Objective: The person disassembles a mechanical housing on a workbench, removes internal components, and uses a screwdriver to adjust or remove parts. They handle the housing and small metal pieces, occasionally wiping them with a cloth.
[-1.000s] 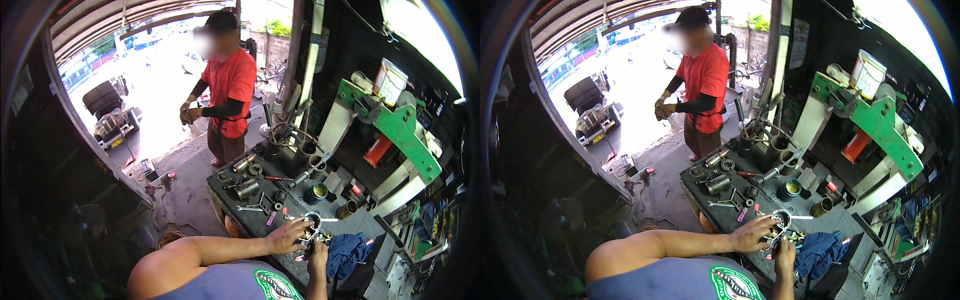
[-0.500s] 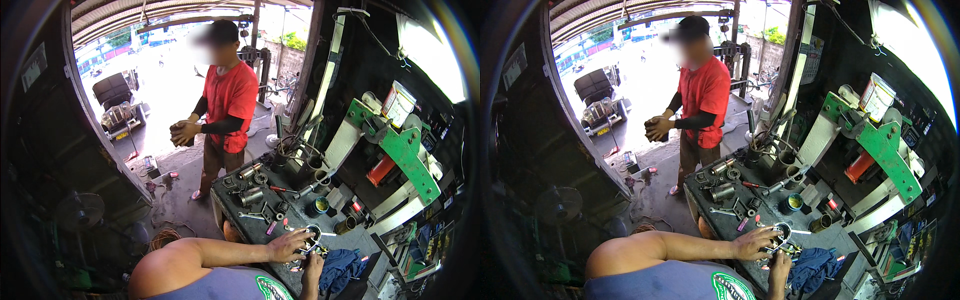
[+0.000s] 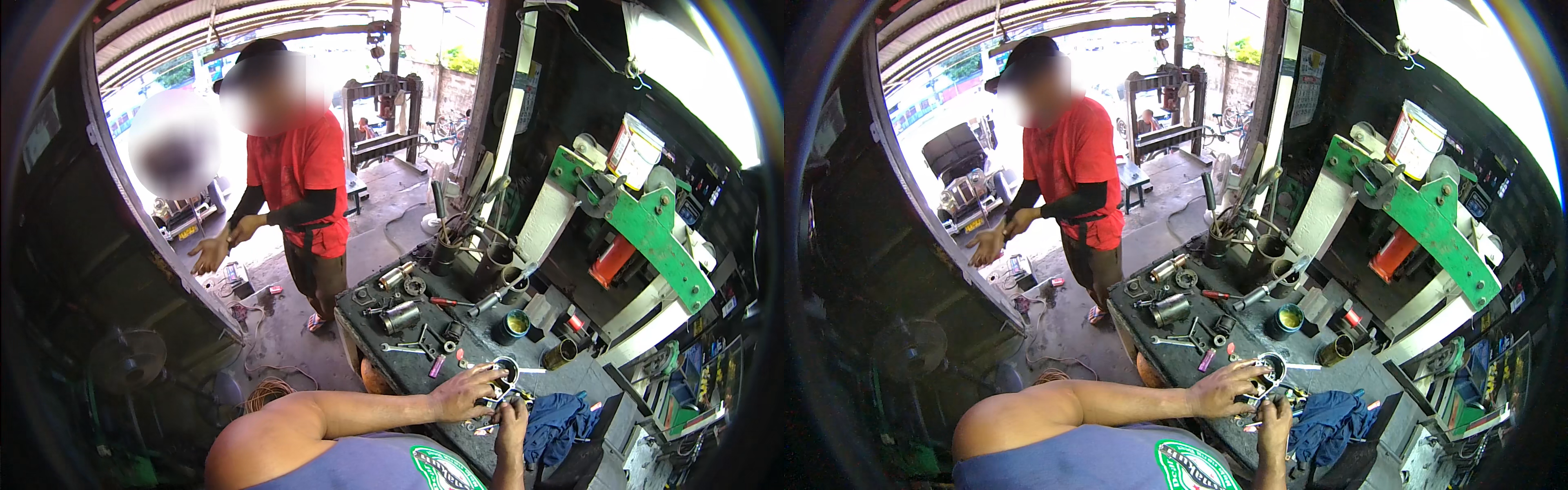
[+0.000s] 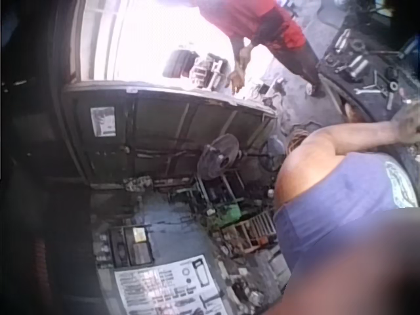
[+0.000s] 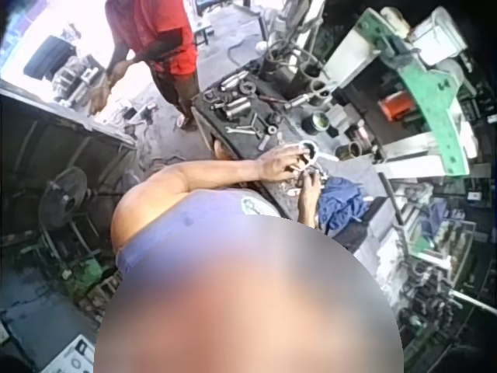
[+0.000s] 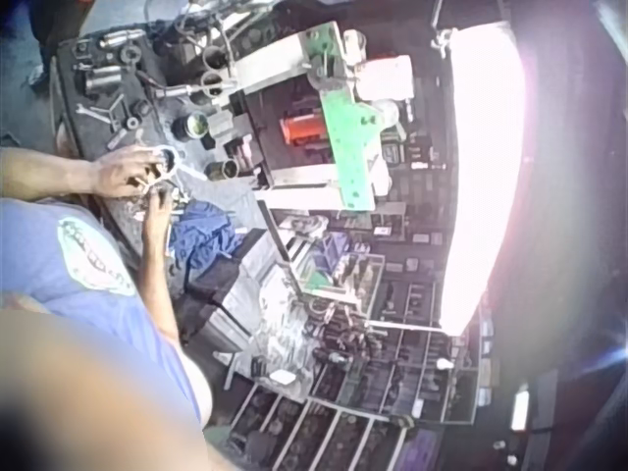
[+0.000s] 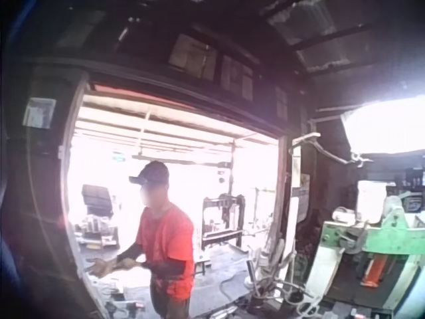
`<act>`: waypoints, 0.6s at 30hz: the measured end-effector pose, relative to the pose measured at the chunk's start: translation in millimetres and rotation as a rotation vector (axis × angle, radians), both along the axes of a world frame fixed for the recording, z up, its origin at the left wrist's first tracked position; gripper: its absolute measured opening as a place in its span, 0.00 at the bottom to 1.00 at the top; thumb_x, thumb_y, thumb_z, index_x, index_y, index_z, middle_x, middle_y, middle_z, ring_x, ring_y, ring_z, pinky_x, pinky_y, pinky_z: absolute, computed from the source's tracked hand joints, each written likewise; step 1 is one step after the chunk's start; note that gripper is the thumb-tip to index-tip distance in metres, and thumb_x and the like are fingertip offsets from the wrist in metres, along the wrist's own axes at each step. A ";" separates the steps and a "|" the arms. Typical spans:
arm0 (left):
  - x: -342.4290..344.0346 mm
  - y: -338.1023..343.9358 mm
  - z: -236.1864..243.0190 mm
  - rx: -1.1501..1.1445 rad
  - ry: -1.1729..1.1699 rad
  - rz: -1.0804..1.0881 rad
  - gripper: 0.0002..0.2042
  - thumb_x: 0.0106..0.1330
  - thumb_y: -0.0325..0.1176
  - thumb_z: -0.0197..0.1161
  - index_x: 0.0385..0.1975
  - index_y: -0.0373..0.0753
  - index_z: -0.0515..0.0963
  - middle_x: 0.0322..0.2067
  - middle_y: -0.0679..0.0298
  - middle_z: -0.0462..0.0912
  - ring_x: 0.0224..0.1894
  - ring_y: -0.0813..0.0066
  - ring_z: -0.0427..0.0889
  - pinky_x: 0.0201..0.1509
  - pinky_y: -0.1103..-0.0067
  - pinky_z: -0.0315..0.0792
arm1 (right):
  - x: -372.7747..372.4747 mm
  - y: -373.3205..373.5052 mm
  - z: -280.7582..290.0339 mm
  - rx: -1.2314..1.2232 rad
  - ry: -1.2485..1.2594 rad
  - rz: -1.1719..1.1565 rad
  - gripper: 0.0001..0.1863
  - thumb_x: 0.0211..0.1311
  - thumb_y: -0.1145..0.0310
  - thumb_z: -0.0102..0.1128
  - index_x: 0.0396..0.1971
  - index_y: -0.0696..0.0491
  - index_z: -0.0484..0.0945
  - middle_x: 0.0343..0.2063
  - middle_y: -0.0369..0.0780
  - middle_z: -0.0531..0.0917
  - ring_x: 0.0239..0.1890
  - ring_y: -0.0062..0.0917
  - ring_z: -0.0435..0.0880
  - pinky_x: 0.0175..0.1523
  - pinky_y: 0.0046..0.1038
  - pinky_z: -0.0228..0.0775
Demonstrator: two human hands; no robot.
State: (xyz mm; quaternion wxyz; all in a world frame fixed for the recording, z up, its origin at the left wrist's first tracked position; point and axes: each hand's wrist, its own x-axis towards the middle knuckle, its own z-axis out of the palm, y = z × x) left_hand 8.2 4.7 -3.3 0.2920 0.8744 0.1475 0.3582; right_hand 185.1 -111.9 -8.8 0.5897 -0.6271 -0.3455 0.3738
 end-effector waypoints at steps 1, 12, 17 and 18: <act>-0.2 0.0 0.2 -0.006 0.003 0.000 0.20 0.62 0.39 0.82 0.51 0.36 0.87 0.78 0.49 0.73 0.81 0.42 0.69 0.86 0.52 0.61 | -1.6 0.4 -1.7 0.023 -0.072 0.046 0.22 0.87 0.54 0.53 0.28 0.49 0.74 0.20 0.31 0.74 0.20 0.17 0.70 0.27 0.26 0.62; -0.4 -0.3 -2.4 0.003 0.015 0.003 0.22 0.62 0.39 0.83 0.53 0.37 0.86 0.78 0.49 0.72 0.81 0.41 0.67 0.87 0.52 0.59 | 6.9 -3.4 -20.5 0.053 -0.554 0.068 0.12 0.83 0.67 0.52 0.37 0.57 0.77 0.23 0.35 0.76 0.26 0.22 0.75 0.32 0.33 0.67; -0.4 1.6 -4.5 0.010 0.015 -0.010 0.23 0.64 0.41 0.82 0.55 0.38 0.86 0.78 0.49 0.72 0.82 0.40 0.66 0.87 0.52 0.59 | 11.6 3.8 -2.4 -0.206 -0.333 0.099 0.16 0.80 0.64 0.52 0.36 0.61 0.79 0.24 0.44 0.80 0.25 0.34 0.78 0.35 0.39 0.73; -0.3 2.1 -4.4 0.012 0.013 -0.012 0.23 0.65 0.42 0.81 0.56 0.38 0.86 0.78 0.49 0.72 0.82 0.40 0.66 0.87 0.52 0.59 | 9.6 3.0 1.4 -0.137 0.003 0.127 0.22 0.80 0.57 0.52 0.23 0.53 0.73 0.19 0.35 0.74 0.18 0.22 0.69 0.25 0.31 0.63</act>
